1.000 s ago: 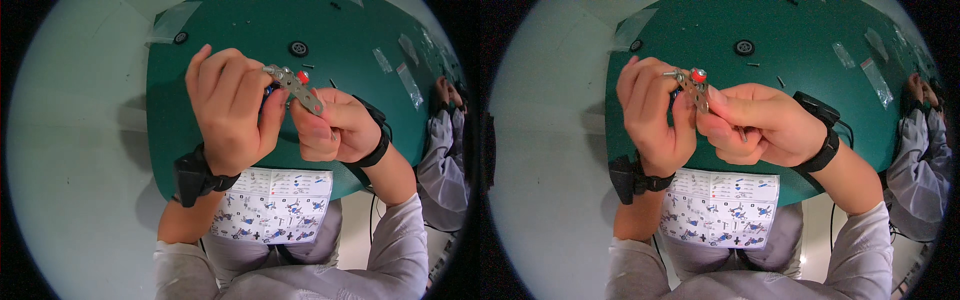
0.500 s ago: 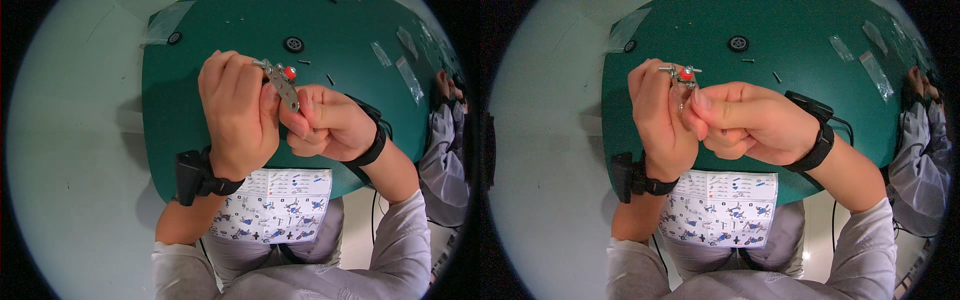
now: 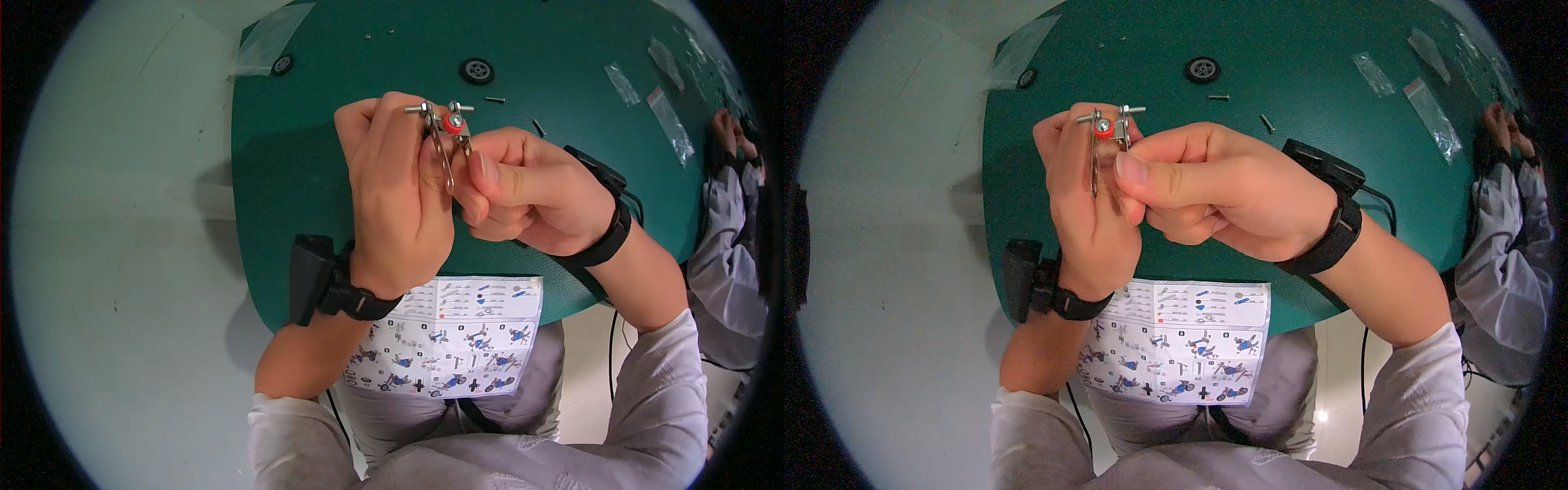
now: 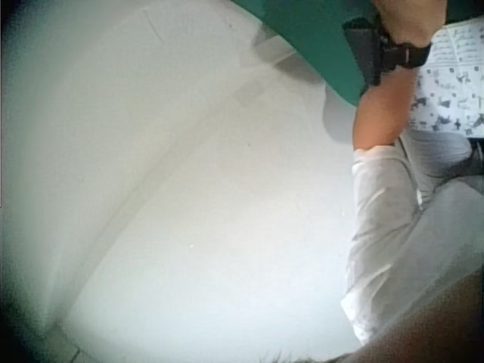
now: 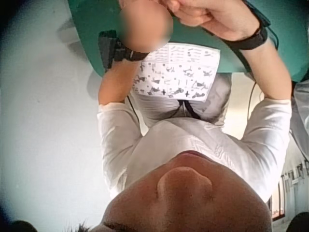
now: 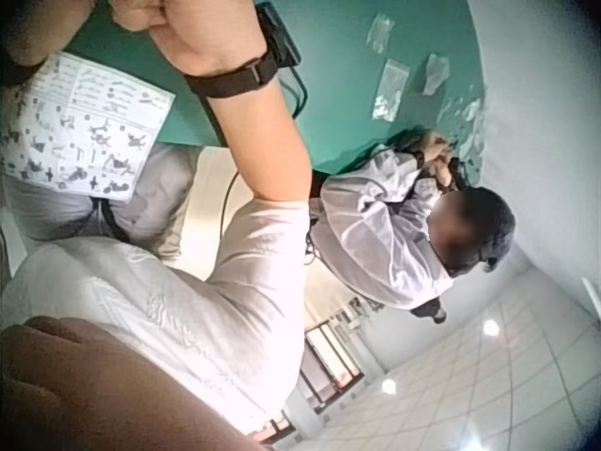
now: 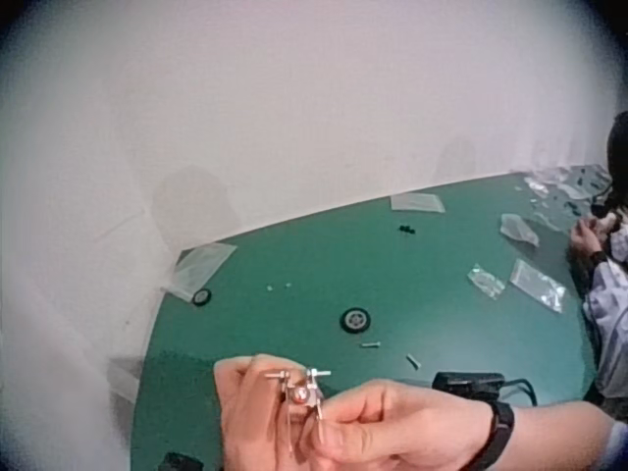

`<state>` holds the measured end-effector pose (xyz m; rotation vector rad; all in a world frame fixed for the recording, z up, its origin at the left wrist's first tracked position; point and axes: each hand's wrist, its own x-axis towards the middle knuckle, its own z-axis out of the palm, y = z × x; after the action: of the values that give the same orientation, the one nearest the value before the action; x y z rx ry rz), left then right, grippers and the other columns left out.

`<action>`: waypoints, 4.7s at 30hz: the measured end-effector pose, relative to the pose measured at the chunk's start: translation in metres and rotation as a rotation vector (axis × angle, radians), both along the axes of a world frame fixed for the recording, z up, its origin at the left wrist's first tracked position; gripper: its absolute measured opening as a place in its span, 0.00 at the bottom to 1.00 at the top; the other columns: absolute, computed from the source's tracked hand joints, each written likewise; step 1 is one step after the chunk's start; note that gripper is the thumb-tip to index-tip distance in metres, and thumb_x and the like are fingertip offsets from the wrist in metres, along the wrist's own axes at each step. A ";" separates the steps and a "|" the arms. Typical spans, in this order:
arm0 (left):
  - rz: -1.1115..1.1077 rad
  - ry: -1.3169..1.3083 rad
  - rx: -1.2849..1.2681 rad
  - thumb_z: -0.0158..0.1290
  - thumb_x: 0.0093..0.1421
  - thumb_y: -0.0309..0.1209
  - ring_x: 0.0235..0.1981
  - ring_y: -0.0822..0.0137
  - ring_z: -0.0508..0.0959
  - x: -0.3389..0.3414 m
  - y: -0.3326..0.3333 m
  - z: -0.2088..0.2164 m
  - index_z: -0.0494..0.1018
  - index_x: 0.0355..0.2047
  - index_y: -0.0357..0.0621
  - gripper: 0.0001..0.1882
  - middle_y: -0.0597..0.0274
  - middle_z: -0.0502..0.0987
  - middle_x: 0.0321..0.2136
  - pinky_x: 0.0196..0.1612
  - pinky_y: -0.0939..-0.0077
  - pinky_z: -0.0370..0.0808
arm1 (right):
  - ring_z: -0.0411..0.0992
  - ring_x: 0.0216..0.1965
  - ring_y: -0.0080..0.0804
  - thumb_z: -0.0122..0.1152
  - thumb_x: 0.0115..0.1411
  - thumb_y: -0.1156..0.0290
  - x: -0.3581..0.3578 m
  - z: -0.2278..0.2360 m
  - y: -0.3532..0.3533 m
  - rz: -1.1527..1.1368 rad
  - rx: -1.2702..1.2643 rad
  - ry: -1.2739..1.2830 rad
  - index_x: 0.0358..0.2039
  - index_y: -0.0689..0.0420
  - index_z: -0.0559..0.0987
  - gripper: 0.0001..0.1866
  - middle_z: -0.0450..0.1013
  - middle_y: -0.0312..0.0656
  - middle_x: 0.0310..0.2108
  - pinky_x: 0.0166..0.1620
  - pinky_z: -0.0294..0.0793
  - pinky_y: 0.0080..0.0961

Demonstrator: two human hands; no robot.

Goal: Assemble a small mechanical motorcycle model using metal and plastic parts.

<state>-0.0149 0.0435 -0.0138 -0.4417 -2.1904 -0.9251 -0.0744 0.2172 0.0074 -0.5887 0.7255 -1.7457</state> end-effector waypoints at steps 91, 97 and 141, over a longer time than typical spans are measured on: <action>-0.337 -0.732 0.486 0.49 0.73 0.30 0.41 0.70 0.82 -0.015 -0.057 -0.012 0.69 0.58 0.34 0.17 0.55 0.82 0.41 0.47 0.77 0.79 | 0.75 0.29 0.42 0.55 0.72 0.56 -0.043 -0.019 -0.005 -0.518 0.386 1.410 0.46 0.62 0.78 0.19 0.75 0.47 0.26 0.34 0.71 0.37; -0.318 -0.642 0.514 0.53 0.71 0.30 0.38 0.73 0.81 -0.016 -0.052 -0.012 0.71 0.56 0.33 0.17 0.58 0.82 0.37 0.42 0.80 0.78 | 0.75 0.32 0.53 0.51 0.73 0.58 -0.042 -0.017 -0.004 -0.541 0.495 1.520 0.44 0.60 0.78 0.17 0.74 0.53 0.28 0.36 0.71 0.43; -0.218 -0.588 0.269 0.64 0.59 0.22 0.45 0.69 0.82 -0.019 -0.077 -0.003 0.78 0.52 0.35 0.19 0.54 0.83 0.45 0.51 0.76 0.78 | 0.80 0.33 0.43 0.71 0.58 0.57 -0.062 -0.041 -0.005 -0.575 0.387 1.683 0.41 0.56 0.85 0.17 0.81 0.45 0.31 0.37 0.76 0.36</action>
<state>-0.0335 -0.0339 -0.0168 -0.3049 -2.5070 -1.6099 -0.1366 0.2117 -0.0337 -1.6717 2.4782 -1.1409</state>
